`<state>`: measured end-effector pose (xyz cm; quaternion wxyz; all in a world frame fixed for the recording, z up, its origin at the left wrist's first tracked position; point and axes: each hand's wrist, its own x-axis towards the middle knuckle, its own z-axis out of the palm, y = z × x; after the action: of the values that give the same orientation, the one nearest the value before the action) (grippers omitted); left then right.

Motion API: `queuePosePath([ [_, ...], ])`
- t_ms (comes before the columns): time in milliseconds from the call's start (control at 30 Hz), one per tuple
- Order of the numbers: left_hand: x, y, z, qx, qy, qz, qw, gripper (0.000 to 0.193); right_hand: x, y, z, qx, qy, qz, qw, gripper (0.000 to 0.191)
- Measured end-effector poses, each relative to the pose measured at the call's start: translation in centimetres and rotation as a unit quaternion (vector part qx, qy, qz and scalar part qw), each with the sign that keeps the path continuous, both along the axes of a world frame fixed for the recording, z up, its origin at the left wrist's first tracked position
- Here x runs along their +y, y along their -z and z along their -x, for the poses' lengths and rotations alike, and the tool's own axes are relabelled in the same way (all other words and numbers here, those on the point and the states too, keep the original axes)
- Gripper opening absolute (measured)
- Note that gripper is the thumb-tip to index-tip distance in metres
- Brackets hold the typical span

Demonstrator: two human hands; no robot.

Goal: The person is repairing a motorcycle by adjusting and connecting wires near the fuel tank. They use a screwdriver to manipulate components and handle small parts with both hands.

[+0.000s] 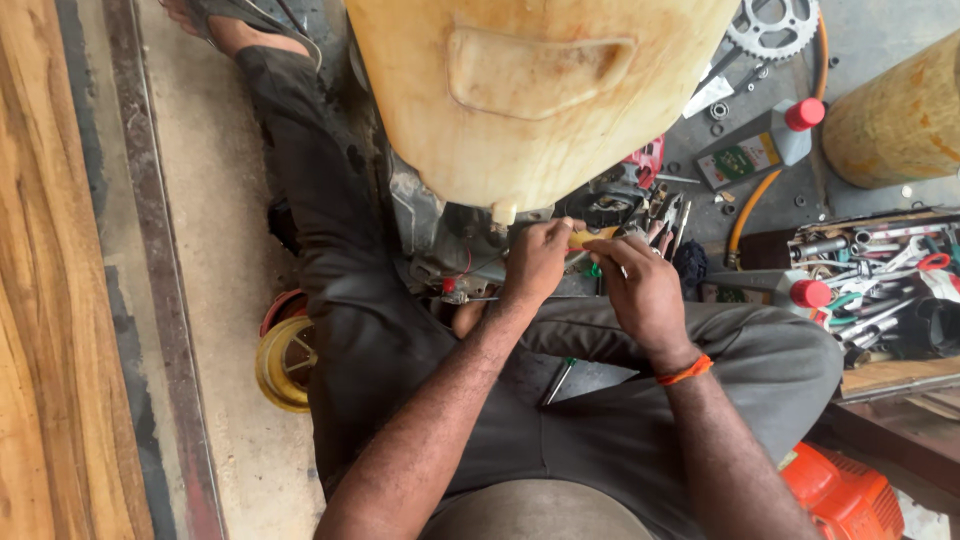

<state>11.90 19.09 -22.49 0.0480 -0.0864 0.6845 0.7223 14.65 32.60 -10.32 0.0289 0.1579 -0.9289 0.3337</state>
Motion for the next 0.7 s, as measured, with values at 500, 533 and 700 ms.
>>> queuePosePath([
  [500,0.8,-0.7,-0.1,-0.232,-0.107,-0.264,0.93,0.021,-1.6,1.9,2.0,0.002,0.065,0.032,0.997,0.013],
  [533,0.8,-0.7,0.0,-0.242,-0.107,-0.26,0.929,0.021,-1.5,2.3,2.1,-0.02,0.076,0.052,0.996,0.014],
  [700,0.7,-0.2,0.1,-0.231,-0.083,-0.285,0.927,0.022,-1.3,5.3,2.9,-0.152,0.144,0.208,0.955,0.015],
])
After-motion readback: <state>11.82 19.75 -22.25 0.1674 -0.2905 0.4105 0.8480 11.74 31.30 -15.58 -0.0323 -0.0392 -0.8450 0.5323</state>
